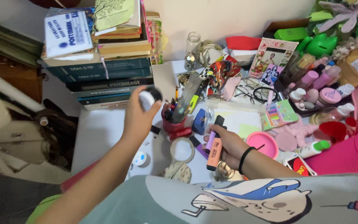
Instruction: The person organizes a cluttered desk by picking up various items such as highlighters, a small orange toy, and a pink piggy bank, then placing them into containers or different locations on the desk.
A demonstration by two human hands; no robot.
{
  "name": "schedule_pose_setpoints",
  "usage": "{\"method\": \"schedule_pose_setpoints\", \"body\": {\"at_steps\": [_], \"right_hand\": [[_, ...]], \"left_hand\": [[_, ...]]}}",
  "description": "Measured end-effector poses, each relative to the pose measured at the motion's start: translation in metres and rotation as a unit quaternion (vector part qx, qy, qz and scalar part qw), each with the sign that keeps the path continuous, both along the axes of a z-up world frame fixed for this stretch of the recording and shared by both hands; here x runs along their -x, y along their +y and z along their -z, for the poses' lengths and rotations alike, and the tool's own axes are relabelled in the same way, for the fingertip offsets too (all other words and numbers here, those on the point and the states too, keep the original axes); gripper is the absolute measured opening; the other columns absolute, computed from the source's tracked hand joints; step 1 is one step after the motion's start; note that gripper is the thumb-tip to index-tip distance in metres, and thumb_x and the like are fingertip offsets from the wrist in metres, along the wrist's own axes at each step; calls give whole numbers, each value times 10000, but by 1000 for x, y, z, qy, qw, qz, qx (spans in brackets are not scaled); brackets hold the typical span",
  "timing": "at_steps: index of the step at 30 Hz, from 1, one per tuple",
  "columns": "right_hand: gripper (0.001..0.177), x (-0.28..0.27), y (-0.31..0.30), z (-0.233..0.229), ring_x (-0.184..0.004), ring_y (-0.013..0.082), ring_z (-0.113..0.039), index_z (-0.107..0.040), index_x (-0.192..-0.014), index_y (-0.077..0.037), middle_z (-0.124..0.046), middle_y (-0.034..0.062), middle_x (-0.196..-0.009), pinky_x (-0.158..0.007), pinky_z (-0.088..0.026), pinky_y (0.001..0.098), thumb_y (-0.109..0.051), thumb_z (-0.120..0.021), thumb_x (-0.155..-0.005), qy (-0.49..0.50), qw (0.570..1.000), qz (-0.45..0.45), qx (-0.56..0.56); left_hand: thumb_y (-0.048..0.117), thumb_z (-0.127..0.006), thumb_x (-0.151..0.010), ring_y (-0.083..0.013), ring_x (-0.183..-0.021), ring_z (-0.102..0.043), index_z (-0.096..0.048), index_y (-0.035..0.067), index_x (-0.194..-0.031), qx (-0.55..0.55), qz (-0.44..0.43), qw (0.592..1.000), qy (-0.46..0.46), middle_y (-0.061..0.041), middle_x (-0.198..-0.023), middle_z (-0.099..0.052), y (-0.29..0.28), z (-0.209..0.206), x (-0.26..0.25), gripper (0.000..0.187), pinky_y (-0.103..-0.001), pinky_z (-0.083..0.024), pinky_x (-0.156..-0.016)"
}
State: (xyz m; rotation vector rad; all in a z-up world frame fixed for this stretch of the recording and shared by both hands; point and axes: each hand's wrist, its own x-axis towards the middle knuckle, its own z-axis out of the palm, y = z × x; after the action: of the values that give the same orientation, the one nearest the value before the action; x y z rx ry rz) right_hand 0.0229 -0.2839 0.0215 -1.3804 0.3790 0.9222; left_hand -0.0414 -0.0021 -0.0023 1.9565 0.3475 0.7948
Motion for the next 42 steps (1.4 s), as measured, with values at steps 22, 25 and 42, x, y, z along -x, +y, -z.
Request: {"method": "schedule_pose_setpoints", "body": {"at_steps": [22, 25, 42], "right_hand": [[137, 67, -38, -24, -616, 182, -569, -584, -980, -105, -588, 30, -751, -551, -502, 323, -219, -641, -930, 35, 994, 63, -76], [168, 63, -39, -28, -693, 205, -643, -594, -990, -77, -637, 55, -810, -653, -583, 361, -226, -646, -931, 45, 994, 46, -88], [381, 89, -22, -41, -1131, 307, -732, -561, -1272, 15, -710, 208, -1211, -940, -604, 409, -262, -411, -1058, 105, 961, -133, -219]], "left_hand": [[274, -909, -673, -345, -1275, -450, -466, 175, -1477, -250, 83, 870, 417, -92, -1408, -445, -72, 24, 79, 924, -496, -380, -1031], [180, -832, -718, -395, -1253, -469, -550, 80, -1372, -223, 95, 954, 175, -180, -1356, -468, -81, 16, 78, 719, -467, -390, -991], [31, -713, -859, -190, -1028, -719, -641, -46, -1256, 487, 231, 839, 77, -123, -1143, -737, -105, -4, 84, 411, -300, -576, -925]]}}
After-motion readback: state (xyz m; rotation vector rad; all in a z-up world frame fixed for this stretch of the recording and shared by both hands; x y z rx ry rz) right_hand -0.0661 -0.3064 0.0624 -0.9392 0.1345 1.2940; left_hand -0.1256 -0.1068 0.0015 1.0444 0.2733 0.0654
